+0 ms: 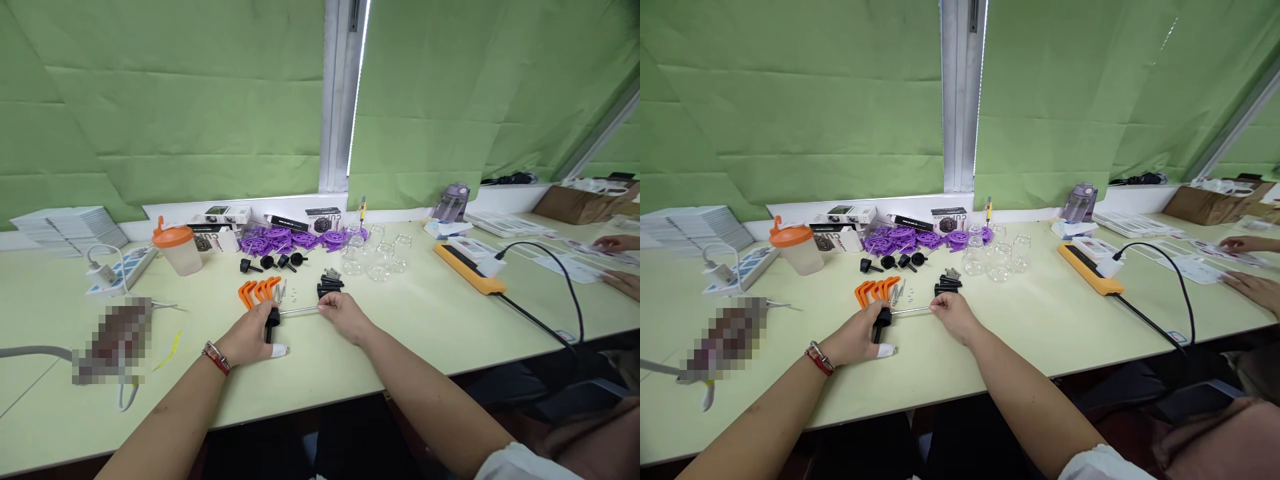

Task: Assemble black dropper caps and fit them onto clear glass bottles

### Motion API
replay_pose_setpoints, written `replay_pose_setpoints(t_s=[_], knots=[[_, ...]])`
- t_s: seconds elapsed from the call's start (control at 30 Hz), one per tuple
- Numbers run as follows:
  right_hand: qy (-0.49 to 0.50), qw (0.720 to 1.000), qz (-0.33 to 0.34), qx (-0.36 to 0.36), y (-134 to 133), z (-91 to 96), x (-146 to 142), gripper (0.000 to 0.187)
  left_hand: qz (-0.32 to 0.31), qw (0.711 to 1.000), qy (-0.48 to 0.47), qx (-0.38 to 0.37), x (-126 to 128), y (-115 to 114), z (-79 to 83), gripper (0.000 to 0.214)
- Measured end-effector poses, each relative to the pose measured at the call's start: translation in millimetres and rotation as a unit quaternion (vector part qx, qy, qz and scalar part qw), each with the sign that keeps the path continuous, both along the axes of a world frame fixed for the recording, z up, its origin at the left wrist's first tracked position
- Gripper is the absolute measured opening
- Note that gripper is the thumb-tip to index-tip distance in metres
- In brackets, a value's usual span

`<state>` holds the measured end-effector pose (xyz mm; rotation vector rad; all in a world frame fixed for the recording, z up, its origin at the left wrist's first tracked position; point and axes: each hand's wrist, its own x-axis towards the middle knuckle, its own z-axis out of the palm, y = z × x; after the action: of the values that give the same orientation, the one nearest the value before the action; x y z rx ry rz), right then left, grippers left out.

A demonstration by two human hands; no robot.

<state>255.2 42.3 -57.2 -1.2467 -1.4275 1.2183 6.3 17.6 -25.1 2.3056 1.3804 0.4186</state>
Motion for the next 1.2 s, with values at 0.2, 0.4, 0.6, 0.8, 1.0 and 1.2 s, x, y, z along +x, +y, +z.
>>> replay_pose_setpoints(t_s=[0.2, 0.4, 0.6, 0.8, 1.0, 1.2], knots=[[-0.018, 1.0, 0.004, 0.001, 1.1, -2.4, 0.9, 0.014, 0.0, 1.0, -0.004, 0.006, -0.5, -0.2, -1.1, 0.075], [-0.034, 0.999, 0.016, 0.008, 1.2, -3.5, 1.4, 0.018, -0.003, 1.0, 0.006, -0.001, -0.2, -0.9, -0.1, 0.075], [-0.048, 0.998, 0.028, 0.024, 1.8, -6.7, 1.0, 0.022, -0.004, 1.0, 0.005, 0.004, -1.1, 0.0, -1.4, 0.073], [-0.072, 0.996, 0.049, 0.029, 0.7, -3.8, 0.5, 0.031, -0.004, 1.0, -0.015, 0.008, -2.6, 1.1, -4.4, 0.075], [-0.101, 0.993, 0.043, 0.045, 1.7, -5.4, -0.8, 0.035, -0.002, 1.0, -0.01, 0.001, -2.5, 1.4, -4.7, 0.075], [-0.114, 0.991, 0.034, 0.063, 3.9, -11.7, 0.1, 0.035, -0.009, 1.0, -0.018, 0.006, -2.5, 1.5, -5.9, 0.073]])
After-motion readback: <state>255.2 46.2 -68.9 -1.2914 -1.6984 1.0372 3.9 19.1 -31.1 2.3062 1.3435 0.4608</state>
